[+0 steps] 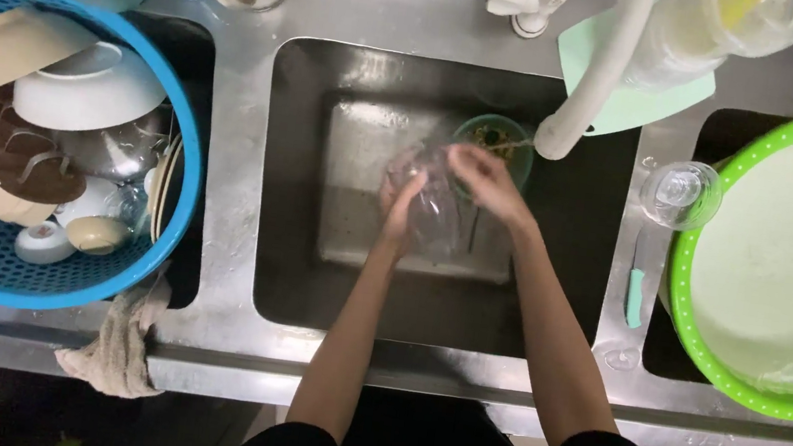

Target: Rinsing various cups, glasses, and kitchenware under a running faucet in a sink.

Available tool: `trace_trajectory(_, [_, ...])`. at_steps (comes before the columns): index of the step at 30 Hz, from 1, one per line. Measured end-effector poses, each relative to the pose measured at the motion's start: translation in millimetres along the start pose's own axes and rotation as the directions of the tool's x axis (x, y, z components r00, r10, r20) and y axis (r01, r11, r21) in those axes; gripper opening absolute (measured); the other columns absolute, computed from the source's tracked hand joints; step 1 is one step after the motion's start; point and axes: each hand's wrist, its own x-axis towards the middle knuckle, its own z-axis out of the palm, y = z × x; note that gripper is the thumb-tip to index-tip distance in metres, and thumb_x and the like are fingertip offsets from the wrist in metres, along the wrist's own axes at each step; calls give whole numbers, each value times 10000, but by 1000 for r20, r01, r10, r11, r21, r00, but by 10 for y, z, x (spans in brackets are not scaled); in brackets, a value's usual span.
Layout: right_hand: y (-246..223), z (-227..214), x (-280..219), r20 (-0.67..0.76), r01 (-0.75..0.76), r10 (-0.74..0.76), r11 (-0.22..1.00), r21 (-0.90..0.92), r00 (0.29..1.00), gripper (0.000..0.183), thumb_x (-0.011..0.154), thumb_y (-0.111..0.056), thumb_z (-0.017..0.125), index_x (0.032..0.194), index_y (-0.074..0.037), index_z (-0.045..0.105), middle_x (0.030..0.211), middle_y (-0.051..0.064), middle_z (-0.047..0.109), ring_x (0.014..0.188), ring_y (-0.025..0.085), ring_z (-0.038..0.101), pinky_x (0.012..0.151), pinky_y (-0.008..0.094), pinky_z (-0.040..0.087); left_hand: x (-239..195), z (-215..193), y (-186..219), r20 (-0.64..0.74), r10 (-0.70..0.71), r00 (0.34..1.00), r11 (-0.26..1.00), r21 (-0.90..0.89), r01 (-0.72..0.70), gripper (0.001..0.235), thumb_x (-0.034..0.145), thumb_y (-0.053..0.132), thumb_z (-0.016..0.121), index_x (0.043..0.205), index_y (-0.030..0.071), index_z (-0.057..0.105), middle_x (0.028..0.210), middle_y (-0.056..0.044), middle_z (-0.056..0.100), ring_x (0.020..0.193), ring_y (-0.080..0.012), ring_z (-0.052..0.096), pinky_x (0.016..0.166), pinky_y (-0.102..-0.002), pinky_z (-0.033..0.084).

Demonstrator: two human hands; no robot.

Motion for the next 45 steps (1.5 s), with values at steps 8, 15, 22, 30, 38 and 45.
trace_trajectory(8, [-162,241,-520,300,225,-152,948,-227,942,1177,691,-414,955,1604,-39,313,1581,275,395,1461,463,372,1200,565,344,-107,-40,407,-123,-128,984,963,-252,94,702,986,781,315,1201,257,732,1225,-18,721,1247,-220,615,1201,-511,287])
trace_trajectory(15, [-438,372,-695,392,346,-216,889,-301,894,1138,624,-469,960,1586,-172,429,1525,162,529,1349,413,525,1062,541,507,646,-997,361,-142,-193,971,965,-206,162,384,992,442,635,1020,69,720,1072,-156,779,977,-250,773,986,-448,574])
trace_trajectory(22, [-434,540,-324,118,215,-204,973,-84,972,1174,676,-474,973,1593,-80,354,1500,269,472,1302,445,566,1069,543,485,1251,-462,725,80,-102,992,975,-188,116,468,954,419,727,1268,73,699,1271,-167,710,1238,-305,655,1110,-470,476])
trace_trajectory(30, [-804,473,-360,54,287,-283,953,-97,958,1036,679,-479,989,1548,-258,472,1314,149,634,1163,318,678,998,439,542,1361,-299,1028,220,-91,971,982,-144,125,447,946,409,640,1210,62,740,1220,-172,742,1167,-309,716,1014,-443,574])
trace_trajectory(38, [-400,400,-622,95,251,-249,968,-9,964,1070,690,-218,973,1544,-130,335,1530,242,434,1467,478,347,1173,702,294,976,-126,735,138,-68,988,991,127,50,395,907,340,825,1175,62,744,1045,-236,764,991,-347,764,890,-427,634])
trace_trajectory(45, [-357,33,-935,38,83,-76,965,-250,996,1043,623,-264,985,1499,-158,428,1520,187,478,1477,421,374,1197,627,352,872,-536,-100,-102,59,993,564,824,51,468,1068,472,464,877,80,633,926,-145,723,995,-364,681,906,-517,548])
